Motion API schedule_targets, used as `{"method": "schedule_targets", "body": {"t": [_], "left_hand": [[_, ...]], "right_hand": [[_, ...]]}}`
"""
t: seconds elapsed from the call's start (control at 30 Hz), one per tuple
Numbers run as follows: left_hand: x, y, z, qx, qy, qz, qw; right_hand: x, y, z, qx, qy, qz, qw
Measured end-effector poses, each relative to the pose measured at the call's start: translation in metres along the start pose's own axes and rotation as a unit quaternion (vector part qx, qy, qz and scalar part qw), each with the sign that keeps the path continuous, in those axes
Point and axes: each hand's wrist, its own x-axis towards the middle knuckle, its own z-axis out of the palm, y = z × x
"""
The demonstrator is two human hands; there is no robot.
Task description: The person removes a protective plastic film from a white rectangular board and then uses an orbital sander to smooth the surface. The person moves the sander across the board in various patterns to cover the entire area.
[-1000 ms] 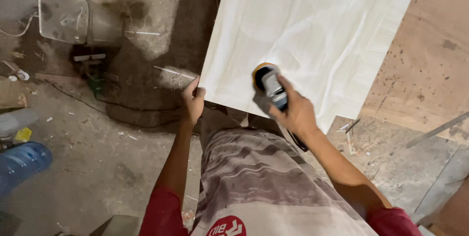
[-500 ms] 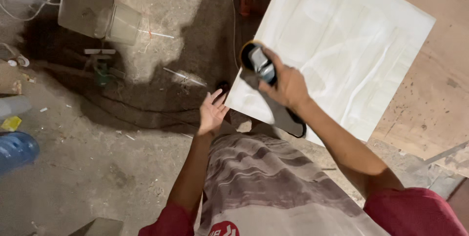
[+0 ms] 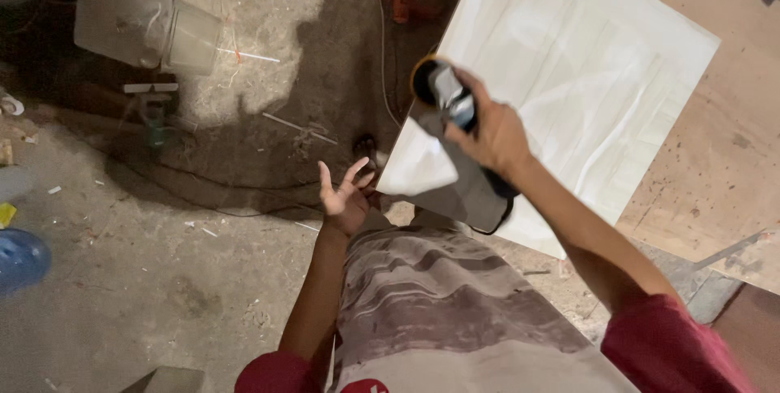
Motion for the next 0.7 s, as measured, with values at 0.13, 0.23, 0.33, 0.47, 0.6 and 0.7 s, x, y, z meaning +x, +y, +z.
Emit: {"method": "schedule_targets", "body": {"t": [0.13, 0.23, 0.33, 0.47, 0.6, 0.7], "left_hand": [[-0.028, 0.011, 0.047, 0.087, 0.066, 0.000, 0.994], [-0.024, 0.007, 0.043, 0.065, 0.036, 0.011, 0.997], [-0.025, 0.006, 0.042, 0.086, 0.039, 0.021, 0.995], [-0.011, 0.007, 0.028, 0.139, 0.050, 0.012, 0.989], [0.022, 0.013, -0.002, 0.149, 0.019, -0.025, 0.988], [0.008, 0.018, 0.018, 0.158, 0.047, -0.038, 0.986]], "right_hand": [[0.075, 0.018, -0.048, 0.003, 0.108, -0.065, 0.992], [0.109, 0.019, -0.069, 0.011, 0.146, -0.018, 0.989], [0.126, 0.027, -0.073, 0.025, 0.184, 0.025, 0.982], [0.098, 0.037, -0.063, 0.046, 0.202, -0.011, 0.978], [0.000, 0.006, -0.022, 0.052, 0.101, 0.105, 0.988], [-0.069, -0.002, 0.028, 0.040, 0.024, 0.085, 0.995]]}}
